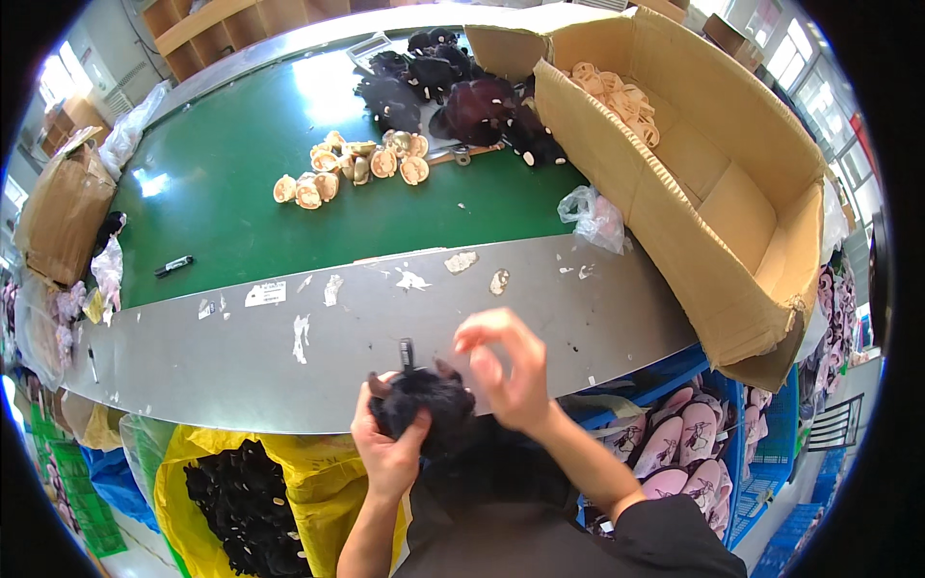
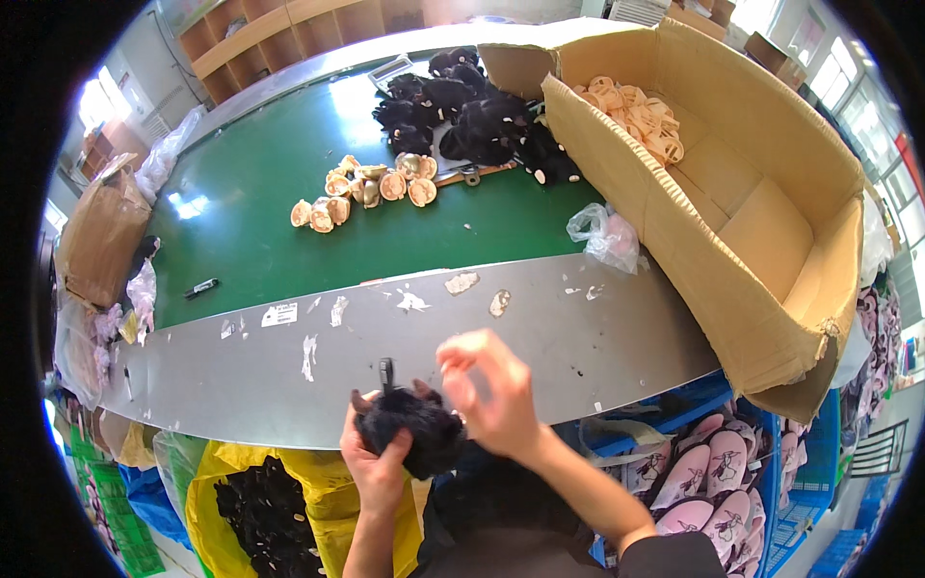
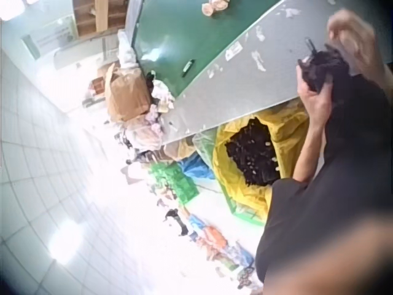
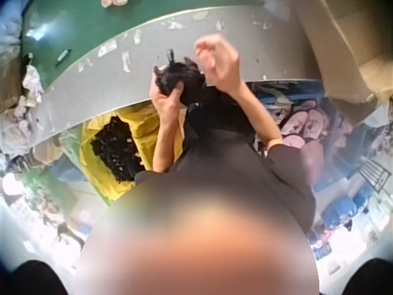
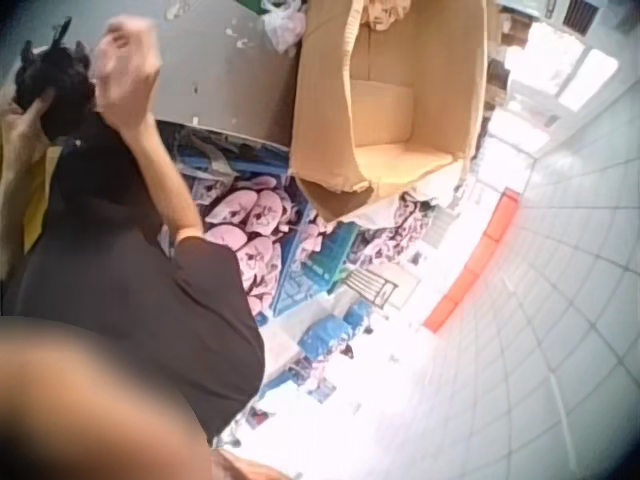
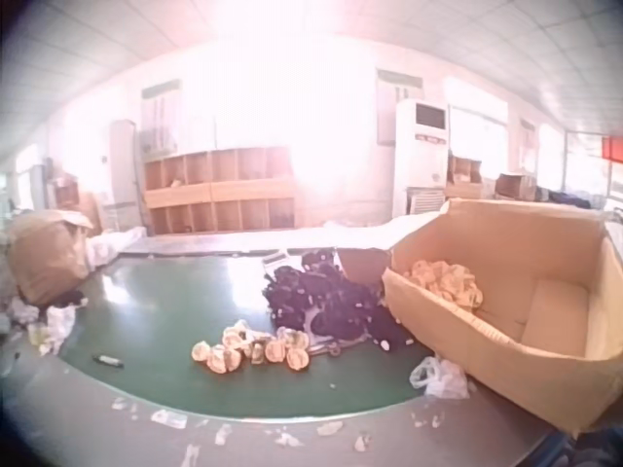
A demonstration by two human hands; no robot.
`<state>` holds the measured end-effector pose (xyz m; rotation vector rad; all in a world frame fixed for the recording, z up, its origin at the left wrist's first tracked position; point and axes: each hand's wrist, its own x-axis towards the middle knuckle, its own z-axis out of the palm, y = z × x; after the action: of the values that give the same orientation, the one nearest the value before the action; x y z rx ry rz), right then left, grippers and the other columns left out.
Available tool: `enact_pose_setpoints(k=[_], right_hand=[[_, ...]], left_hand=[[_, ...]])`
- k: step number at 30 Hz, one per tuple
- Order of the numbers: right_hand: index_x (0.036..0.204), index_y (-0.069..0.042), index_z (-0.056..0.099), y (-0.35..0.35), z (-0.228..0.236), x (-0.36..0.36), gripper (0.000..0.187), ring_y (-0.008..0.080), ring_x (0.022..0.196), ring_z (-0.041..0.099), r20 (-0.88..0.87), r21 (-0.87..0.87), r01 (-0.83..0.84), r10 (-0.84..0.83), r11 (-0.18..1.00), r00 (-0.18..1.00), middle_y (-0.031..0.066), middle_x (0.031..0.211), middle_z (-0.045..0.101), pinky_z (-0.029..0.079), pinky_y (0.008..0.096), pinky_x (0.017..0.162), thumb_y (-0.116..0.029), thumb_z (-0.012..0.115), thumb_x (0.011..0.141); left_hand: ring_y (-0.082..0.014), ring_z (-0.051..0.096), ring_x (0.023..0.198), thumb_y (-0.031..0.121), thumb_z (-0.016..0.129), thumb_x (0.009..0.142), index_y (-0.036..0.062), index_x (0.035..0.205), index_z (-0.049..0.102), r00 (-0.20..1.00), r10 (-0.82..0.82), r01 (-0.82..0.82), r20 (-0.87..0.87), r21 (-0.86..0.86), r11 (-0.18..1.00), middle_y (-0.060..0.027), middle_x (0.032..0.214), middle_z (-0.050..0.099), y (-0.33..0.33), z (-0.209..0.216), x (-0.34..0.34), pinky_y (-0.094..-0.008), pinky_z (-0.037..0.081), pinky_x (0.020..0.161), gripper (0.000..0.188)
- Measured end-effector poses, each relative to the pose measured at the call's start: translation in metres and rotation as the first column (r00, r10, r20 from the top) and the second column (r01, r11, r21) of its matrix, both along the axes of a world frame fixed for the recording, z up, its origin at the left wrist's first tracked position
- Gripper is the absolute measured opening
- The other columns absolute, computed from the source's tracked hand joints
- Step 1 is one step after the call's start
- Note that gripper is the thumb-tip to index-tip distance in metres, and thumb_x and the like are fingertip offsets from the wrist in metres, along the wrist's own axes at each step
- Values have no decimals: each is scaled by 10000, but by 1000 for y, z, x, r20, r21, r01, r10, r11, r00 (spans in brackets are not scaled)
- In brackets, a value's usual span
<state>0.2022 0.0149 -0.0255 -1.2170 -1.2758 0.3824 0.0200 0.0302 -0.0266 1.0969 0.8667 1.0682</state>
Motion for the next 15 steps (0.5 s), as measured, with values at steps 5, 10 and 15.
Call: enact_pose_setpoints(k=[5,10,15], right_hand=[[925,-39,672,138,-13,74,204,278,776,696,173,-246,251,-213,936,962,136,953,683,539,391,740,-235,620,948],[962,-68,733,245,-39,111,452,319,1006,707,430,-524,490,-280,697,858,137,1044,742,537,453,859,-507,695,864],[1009,-53,753,277,-57,92,540,351,1043,705,527,-485,600,-335,636,781,161,1106,730,548,477,880,-545,751,785]], left_hand=[[-261,681,1079,-49,562,795,-60,1281,522,987,132,-132,93,-11,991,-154,1168,657,13,8,-31,-379,534,1005,488],[-309,652,1148,87,670,841,-71,1330,517,904,410,-368,-117,272,889,-196,1256,658,8,10,-137,-439,506,1037,536],[-358,678,1027,179,753,878,-85,1262,585,-13,781,-429,-625,709,560,-221,1158,693,-34,2,-283,-424,530,932,495]])
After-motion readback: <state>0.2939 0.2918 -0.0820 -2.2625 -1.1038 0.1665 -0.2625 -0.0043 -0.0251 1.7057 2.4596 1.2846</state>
